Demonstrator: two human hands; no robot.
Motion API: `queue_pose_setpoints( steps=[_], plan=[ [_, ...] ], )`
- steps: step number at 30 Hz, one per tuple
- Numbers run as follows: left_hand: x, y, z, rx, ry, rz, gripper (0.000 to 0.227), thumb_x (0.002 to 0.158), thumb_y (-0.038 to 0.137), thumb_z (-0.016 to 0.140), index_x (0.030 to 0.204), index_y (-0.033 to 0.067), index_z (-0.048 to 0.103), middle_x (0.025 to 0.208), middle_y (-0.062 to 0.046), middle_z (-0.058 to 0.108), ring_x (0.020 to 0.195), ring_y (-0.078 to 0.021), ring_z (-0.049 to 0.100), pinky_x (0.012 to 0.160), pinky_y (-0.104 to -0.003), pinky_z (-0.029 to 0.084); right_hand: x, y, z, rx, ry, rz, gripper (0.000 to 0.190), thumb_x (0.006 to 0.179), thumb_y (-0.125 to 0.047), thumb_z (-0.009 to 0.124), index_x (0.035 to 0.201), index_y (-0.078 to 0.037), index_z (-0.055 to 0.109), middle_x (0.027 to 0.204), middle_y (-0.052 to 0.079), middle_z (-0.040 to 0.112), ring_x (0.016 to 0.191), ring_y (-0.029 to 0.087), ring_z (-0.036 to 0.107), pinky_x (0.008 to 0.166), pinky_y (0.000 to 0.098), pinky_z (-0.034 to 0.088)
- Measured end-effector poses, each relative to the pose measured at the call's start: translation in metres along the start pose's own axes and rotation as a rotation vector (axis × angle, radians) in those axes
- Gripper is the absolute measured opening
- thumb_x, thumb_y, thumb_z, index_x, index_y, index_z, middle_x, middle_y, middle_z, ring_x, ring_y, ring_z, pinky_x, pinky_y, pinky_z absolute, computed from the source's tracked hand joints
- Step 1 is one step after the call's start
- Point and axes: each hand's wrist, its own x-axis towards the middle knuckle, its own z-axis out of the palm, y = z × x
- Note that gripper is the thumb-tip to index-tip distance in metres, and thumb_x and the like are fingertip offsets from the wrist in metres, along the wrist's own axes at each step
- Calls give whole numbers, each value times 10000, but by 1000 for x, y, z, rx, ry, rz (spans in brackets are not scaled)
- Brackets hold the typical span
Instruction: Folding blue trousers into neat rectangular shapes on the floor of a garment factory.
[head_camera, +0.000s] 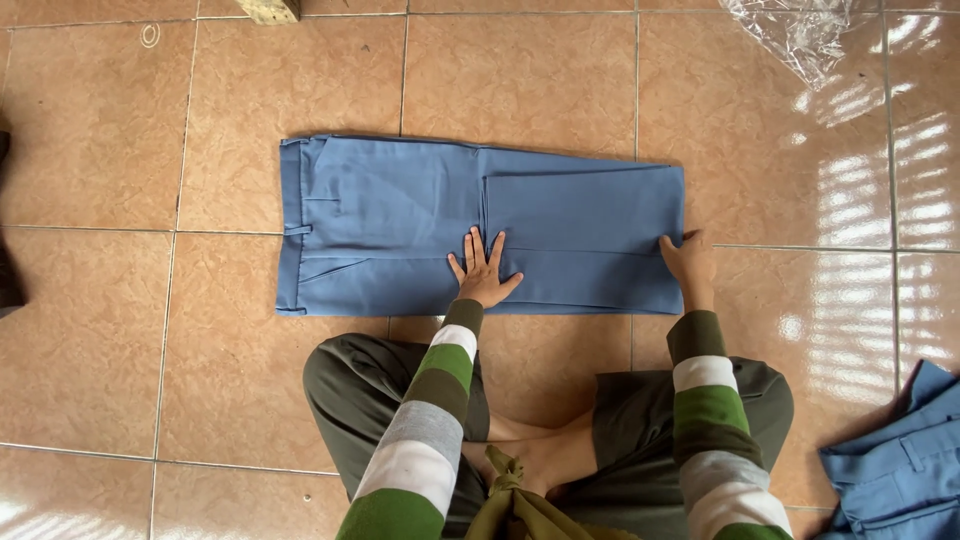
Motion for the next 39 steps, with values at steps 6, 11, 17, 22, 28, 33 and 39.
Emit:
queue_pose_setpoints(
  steps=[6, 11, 17, 22, 28, 33, 39],
  plan=[
    [2, -2, 2, 6, 0, 5, 967, 949, 653, 508, 1636, 359, -106, 1662, -168, -271, 1527, -329, -264, 1119, -710, -182, -12, -24, -12, 460, -160, -72, 610, 890, -351, 811, 1247, 87, 581, 984, 311, 664, 908, 442, 692, 650, 548, 600],
    [5, -4, 8, 16, 22, 7, 979, 941, 654, 523, 1635, 366, -105, 1664, -170, -261, 1530, -329, -255, 1117, -709, -181, -86, -121, -15, 391, -105, -217, 685, 959, -269, 715, 1466, 29, 364, 1110, 367, 661, 1020, 485, 679, 773, 583, 580],
    [6, -6, 10, 15, 27, 3, 983, 943, 647, 527, 1636, 355, -107, 1663, -169, -268, 1529, -329, -257, 1116, -713, -183, -155, -188, 21, 43, -26, -389, 596, 965, -122, 587, 1515, 6, 394, 1030, 309, 711, 913, 446, 725, 729, 561, 615],
    [7, -4, 15, 22, 41, 0, 990, 937, 651, 524, 1633, 354, -115, 1661, -176, -264, 1528, -333, -259, 1118, -710, -182, -131, -162, 64, -82, 56, -406, 577, 985, -184, 562, 1533, -72, 420, 994, 209, 709, 777, 380, 736, 571, 490, 630],
    [7, 28, 30, -3, 6, 20, 1012, 926, 643, 543, 1632, 338, -114, 1653, -196, -273, 1518, -345, -282, 1109, -711, -199, -127, -142, 40, -126, 38, -340, 573, 1013, -226, 543, 1555, -103, 402, 1066, 212, 693, 804, 415, 733, 590, 533, 622],
    [8, 70, 36, -152, -50, 91, 999, 898, 612, 614, 1650, 334, 18, 1686, -204, -177, 1558, -343, -173, 1104, -716, -159, -98, -101, 26, -160, 33, -212, 581, 1015, -235, 543, 1567, -163, 375, 1079, 197, 677, 862, 449, 723, 664, 582, 602],
    [8, 74, 30, -267, 187, 120, 762, 926, 428, 619, 1592, 289, 275, 1683, -157, 198, 1570, -303, 151, 1142, -656, 157, -76, -68, -13, -178, 40, -136, 535, 1020, -239, 572, 1525, -188, 404, 1051, 197, 691, 870, 454, 724, 687, 591, 589]
  ],
)
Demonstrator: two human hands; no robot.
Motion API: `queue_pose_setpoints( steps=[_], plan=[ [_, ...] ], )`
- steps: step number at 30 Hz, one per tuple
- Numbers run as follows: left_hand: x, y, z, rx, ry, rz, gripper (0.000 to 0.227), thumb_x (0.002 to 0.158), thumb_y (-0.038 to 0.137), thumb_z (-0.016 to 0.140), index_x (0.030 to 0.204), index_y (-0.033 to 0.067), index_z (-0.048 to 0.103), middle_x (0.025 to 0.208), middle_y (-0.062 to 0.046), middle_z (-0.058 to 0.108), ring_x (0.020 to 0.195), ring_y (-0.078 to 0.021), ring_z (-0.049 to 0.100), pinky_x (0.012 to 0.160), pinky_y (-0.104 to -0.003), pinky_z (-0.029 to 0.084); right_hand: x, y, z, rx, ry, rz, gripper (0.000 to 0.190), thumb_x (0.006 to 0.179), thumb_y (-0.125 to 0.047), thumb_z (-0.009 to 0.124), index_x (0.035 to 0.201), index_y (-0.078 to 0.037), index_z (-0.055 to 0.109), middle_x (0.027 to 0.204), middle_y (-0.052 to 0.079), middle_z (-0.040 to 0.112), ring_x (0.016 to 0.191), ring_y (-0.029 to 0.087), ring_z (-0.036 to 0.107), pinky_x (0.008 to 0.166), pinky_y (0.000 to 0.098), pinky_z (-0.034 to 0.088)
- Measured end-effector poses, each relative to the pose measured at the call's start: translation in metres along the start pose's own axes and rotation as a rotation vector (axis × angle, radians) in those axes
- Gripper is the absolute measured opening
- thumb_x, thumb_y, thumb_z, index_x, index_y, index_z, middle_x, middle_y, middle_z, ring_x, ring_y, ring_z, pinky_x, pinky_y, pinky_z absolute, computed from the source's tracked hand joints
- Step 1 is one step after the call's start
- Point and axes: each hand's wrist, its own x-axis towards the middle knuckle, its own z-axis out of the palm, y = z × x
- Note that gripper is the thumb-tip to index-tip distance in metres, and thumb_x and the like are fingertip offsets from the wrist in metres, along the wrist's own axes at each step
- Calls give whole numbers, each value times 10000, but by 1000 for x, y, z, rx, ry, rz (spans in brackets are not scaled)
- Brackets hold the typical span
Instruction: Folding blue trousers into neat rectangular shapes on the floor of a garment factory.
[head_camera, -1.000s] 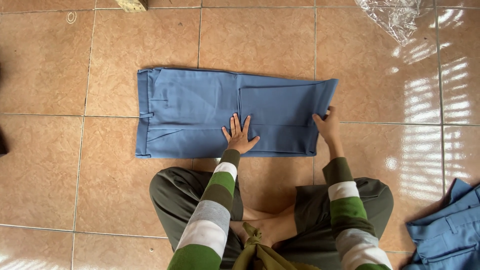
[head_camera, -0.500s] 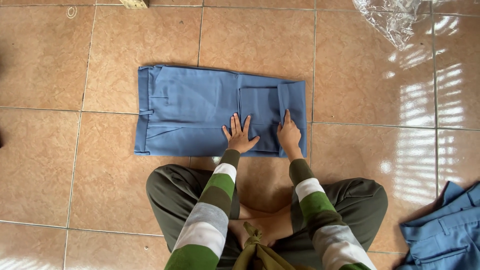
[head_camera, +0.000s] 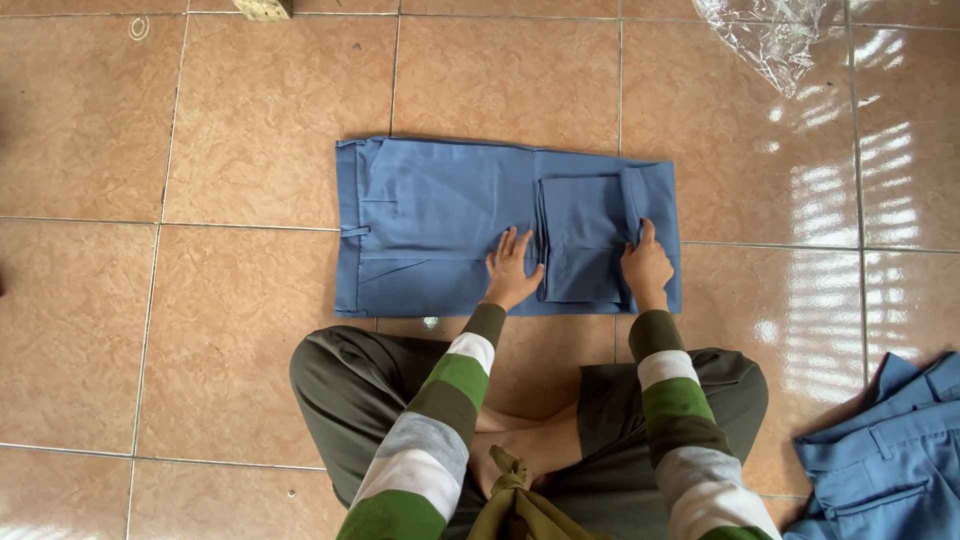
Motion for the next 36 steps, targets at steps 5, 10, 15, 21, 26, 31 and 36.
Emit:
queue_pose_setpoints(
  steps=[5, 10, 15, 21, 26, 31, 36],
  plan=[
    [1, -71, -31, 252, 375, -85, 757, 834, 414, 683, 1507, 230, 390, 1621, -195, 330, 1542, -326, 229, 1123, -649, 173, 11, 34, -14, -95, 13, 61, 511, 1024, -250, 562, 1507, -239, 397, 1032, 177, 695, 891, 448, 731, 714, 577, 586],
    [-8, -110, -85, 280, 414, -314, 784, 839, 442, 668, 1526, 199, 379, 1664, -216, 249, 1558, -387, 154, 1140, -729, 89, 21, 77, -17, -159, 84, 118, 482, 1029, -196, 535, 1489, -240, 399, 1000, 175, 688, 865, 457, 732, 708, 573, 583],
    [-11, -124, -74, 416, 297, -290, 696, 1015, 518, 451, 1609, 189, 296, 1706, -184, 109, 1575, -370, 52, 1181, -701, 65, 23, 91, -17, -130, 117, 79, 468, 1047, -168, 524, 1493, -206, 389, 945, 181, 657, 770, 422, 731, 638, 526, 592],
    [1, -151, -44, 747, 583, -163, 660, 1038, 549, 355, 1581, 173, 360, 1657, -245, 219, 1543, -409, 136, 1109, -699, 190, 29, 86, -19, 103, 78, 78, 512, 1063, -205, 557, 1538, -145, 373, 974, 257, 691, 831, 429, 723, 659, 545, 586],
    [2, -153, -42, 723, 547, -181, 678, 1036, 557, 352, 1596, 174, 329, 1666, -241, 196, 1546, -404, 104, 1106, -709, 158, 28, 41, -11, 385, 90, 39, 535, 1047, -271, 593, 1502, -54, 413, 1040, 306, 701, 911, 444, 718, 669, 552, 577],
    [2, -155, -43, 650, 468, -216, 694, 1033, 558, 360, 1616, 190, 276, 1687, -218, 135, 1552, -382, 82, 1111, -683, 151, 3, -35, -10, 500, -11, -32, 594, 1002, -277, 630, 1488, 4, 437, 1042, 331, 698, 989, 478, 693, 736, 591, 559],
    [2, -156, -42, 605, 447, -230, 688, 1033, 566, 348, 1618, 212, 263, 1698, -190, 110, 1556, -363, 74, 1120, -660, 144, -10, -76, 20, 604, -136, -94, 623, 992, -282, 646, 1489, 34, 440, 987, 289, 719, 906, 386, 725, 686, 506, 593]
  ],
)
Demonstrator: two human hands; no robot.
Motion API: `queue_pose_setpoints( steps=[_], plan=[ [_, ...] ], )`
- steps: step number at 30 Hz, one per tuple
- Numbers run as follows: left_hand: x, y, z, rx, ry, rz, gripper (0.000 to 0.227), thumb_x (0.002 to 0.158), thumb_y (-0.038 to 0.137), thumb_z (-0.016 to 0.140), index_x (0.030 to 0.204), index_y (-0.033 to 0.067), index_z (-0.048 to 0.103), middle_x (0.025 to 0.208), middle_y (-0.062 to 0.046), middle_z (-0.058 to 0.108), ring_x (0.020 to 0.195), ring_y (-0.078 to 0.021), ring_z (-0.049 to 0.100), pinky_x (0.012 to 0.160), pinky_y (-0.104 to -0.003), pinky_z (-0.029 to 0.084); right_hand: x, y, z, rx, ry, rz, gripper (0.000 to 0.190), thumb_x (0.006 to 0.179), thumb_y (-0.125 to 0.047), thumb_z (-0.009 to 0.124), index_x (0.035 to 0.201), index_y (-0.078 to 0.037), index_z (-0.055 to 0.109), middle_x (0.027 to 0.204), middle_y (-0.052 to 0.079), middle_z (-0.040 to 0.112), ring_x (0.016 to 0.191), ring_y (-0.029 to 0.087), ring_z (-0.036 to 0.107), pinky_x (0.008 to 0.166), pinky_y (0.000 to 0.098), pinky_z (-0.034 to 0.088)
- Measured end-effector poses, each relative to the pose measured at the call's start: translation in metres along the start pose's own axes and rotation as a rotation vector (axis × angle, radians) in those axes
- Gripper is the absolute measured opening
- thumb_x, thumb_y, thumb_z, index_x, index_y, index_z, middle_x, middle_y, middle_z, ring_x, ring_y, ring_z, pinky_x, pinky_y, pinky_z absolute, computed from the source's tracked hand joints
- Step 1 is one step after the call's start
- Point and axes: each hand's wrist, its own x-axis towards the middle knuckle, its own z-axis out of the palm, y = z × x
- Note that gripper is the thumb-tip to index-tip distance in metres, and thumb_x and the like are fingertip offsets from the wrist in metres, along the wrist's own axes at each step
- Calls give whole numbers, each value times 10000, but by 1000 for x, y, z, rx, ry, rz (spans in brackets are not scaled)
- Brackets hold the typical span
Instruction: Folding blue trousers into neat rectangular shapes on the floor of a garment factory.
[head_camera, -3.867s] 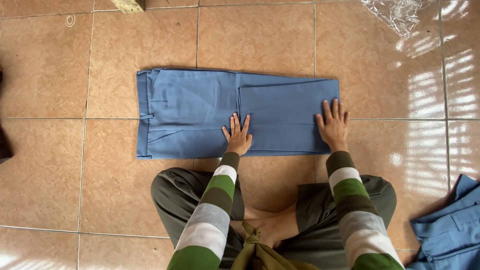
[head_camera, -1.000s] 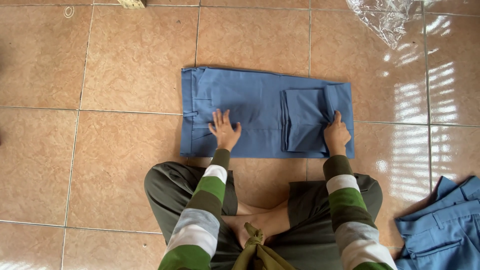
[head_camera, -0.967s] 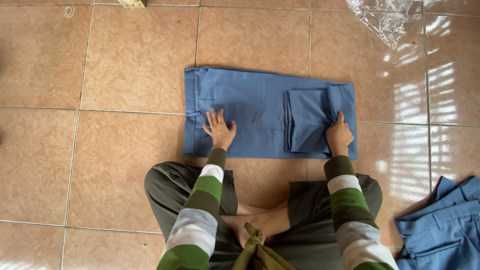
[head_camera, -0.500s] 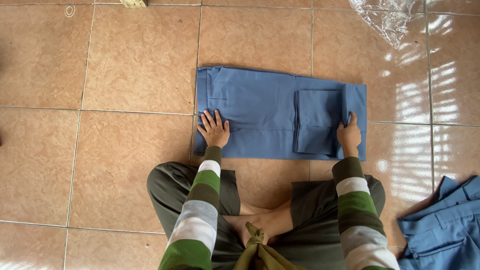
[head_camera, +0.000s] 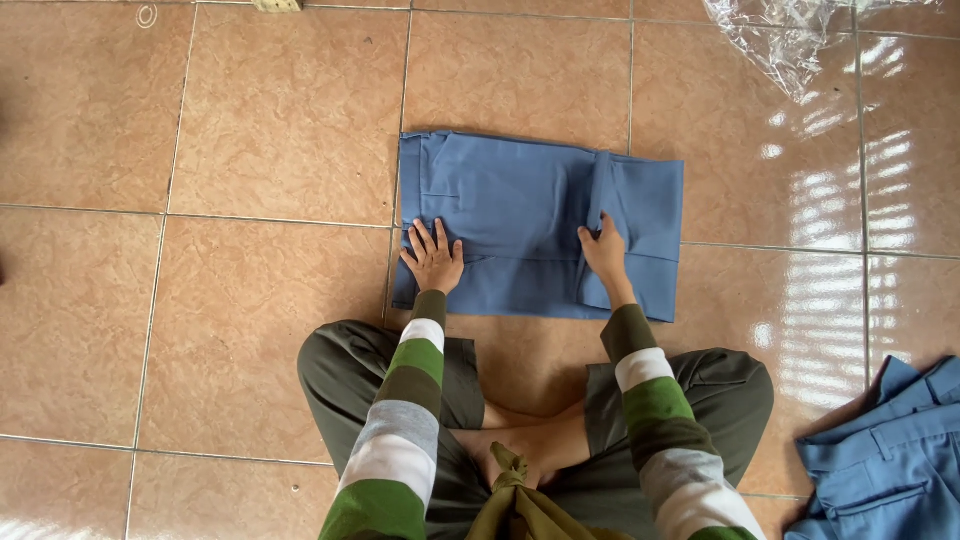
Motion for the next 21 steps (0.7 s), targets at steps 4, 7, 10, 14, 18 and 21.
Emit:
queue_pose_setpoints(
  steps=[4, 7, 10, 14, 18, 21],
  plan=[
    [1, 0, 2, 33, 27, 8, 688, 1031, 566, 359, 1613, 209, 272, 1690, -202, 132, 1549, -370, 95, 1112, -658, 152, -9, -20, 27, -17, -40, -15, 637, 981, -279, 656, 1490, 34, 434, 953, 266, 723, 887, 380, 727, 662, 492, 599],
    [2, -2, 4, 36, 7, -2, 690, 1034, 570, 351, 1617, 212, 259, 1697, -202, 100, 1552, -378, 73, 1119, -665, 138, -17, -38, 44, -27, -92, -30, 664, 976, -283, 659, 1505, 32, 409, 1009, 297, 721, 949, 407, 727, 727, 497, 607],
    [3, -7, -5, -136, -77, -25, 618, 1064, 527, 327, 1617, 254, 291, 1716, -148, 76, 1560, -351, 70, 1157, -668, 89, -25, -57, 60, -1, -128, -40, 681, 973, -284, 650, 1504, 51, 386, 1008, 324, 713, 951, 429, 724, 733, 516, 606],
    [8, -2, -41, -446, -230, -189, 697, 1046, 677, 253, 1623, 286, 264, 1722, -75, 104, 1580, -276, 33, 1200, -619, -22, -28, -73, 86, 10, -154, -56, 680, 969, -275, 645, 1511, 28, 368, 1034, 329, 712, 974, 430, 724, 752, 515, 612],
    [19, 2, -90, -628, -532, -326, 901, 946, 876, 243, 1644, 316, 137, 1720, 26, -61, 1571, -226, -124, 1208, -559, -168, -27, -83, 118, -13, -223, -97, 657, 966, -327, 633, 1491, 3, 415, 1024, 292, 730, 961, 410, 730, 744, 522, 609],
    [25, 1, -106, -769, -604, -378, 963, 927, 902, 259, 1644, 314, 0, 1710, 27, -113, 1543, -189, -217, 1184, -524, -251, -34, -105, 135, -128, -270, -108, 636, 986, -412, 569, 1490, -47, 434, 1051, 255, 738, 959, 386, 736, 749, 525, 610]
  ],
)
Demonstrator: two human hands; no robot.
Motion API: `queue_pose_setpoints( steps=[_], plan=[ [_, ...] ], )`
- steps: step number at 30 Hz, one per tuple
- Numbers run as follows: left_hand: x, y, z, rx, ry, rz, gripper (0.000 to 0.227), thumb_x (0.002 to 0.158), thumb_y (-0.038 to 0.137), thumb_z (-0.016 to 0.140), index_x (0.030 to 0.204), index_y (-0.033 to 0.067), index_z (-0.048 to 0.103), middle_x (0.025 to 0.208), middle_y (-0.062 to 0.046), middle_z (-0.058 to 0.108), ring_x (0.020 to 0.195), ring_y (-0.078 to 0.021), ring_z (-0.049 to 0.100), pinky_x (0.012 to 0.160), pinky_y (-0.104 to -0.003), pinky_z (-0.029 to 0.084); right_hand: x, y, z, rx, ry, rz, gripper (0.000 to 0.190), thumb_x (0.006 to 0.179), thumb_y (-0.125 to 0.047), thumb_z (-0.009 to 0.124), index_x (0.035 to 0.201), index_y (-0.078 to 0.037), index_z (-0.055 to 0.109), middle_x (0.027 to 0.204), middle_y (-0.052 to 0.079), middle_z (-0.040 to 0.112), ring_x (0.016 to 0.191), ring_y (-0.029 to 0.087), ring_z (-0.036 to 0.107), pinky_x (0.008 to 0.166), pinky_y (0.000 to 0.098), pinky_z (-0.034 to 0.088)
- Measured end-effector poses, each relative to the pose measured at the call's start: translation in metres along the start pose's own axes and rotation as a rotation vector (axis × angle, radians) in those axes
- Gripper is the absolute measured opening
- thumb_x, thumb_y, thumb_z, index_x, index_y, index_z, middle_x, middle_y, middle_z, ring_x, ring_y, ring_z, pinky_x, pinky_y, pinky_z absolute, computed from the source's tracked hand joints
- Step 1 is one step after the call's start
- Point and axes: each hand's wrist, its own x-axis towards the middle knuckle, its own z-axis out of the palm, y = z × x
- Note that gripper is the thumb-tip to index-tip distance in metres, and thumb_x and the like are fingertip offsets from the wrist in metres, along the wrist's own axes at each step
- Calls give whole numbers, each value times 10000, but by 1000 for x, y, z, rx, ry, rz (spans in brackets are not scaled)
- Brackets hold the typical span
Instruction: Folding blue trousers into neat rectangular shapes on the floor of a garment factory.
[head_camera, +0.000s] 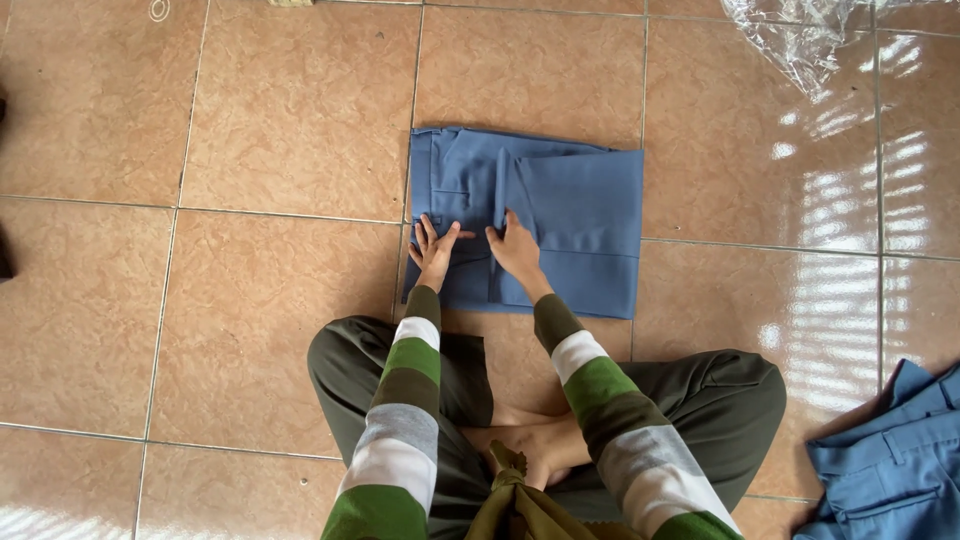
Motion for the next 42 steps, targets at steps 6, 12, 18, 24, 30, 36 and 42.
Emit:
queue_pose_setpoints(
  steps=[6, 12, 18, 24, 30, 36, 42],
  plan=[
    [50, -55, 10, -239, -61, 42, 990, 959, 873, 331, 1646, 274, -56, 1704, -63, -154, 1537, -228, -243, 1175, -515, -277, -11, -34, 25, 65, -103, -46, 648, 1026, -429, 488, 1539, -53, 366, 1209, 287, 686, 1070, 429, 698, 824, 553, 584],
    [135, -140, 70, 737, 267, 173, 700, 1093, 534, 292, 1672, 184, 111, 1746, 13, 36, 1595, -169, 21, 1231, -536, 124, -18, -50, 36, 184, -234, -264, 623, 1027, -398, 528, 1495, 5, 439, 1040, 271, 721, 955, 419, 717, 776, 516, 579],
    [48, -72, -9, -1055, -126, 108, 803, 1028, 401, 559, 1658, 245, 87, 1718, -25, 6, 1570, -315, 119, 1276, -486, 122, -37, -57, 31, 198, -395, -470, 864, 926, -270, 703, 1607, 6, 248, 1179, 165, 693, 1241, 396, 570, 980, 502, 506],
    [42, -64, -18, -760, -93, -109, 979, 843, 499, 831, 1619, 237, 294, 1649, -237, 227, 1456, -400, 382, 1150, -563, 379, -74, -91, -17, 263, -535, -261, 723, 914, -298, 633, 1574, -102, 413, 1505, 289, 470, 1320, 516, 502, 1059, 592, 426],
    [8, -25, -38, -678, -67, -172, 891, 902, 562, 769, 1604, 243, 322, 1647, -142, 304, 1514, -342, 293, 1182, -536, 319, -46, -13, -8, -393, 349, -364, 493, 841, -401, 717, 1316, -292, 642, 1288, 99, 624, 1282, 376, 566, 994, 571, 488],
    [24, -33, -52, -648, 55, -150, 816, 984, 489, 702, 1565, 38, 347, 1597, -257, 340, 1489, -433, 294, 1180, -588, 313, -48, 48, -50, -348, 411, 175, 602, 888, -423, 709, 1430, -215, 550, 1543, 218, 396, 1491, 477, 250, 1104, 731, 259],
    [72, -63, -47, -664, 102, -81, 615, 977, 318, 748, 1489, 95, 491, 1432, -230, 554, 1356, -414, 497, 1022, -587, 498, -76, 41, -78, -380, 159, 168, 628, 1026, -623, 393, 1590, -358, 319, 1658, 116, 236, 1514, 386, 250, 1123, 647, 322]
  ],
)
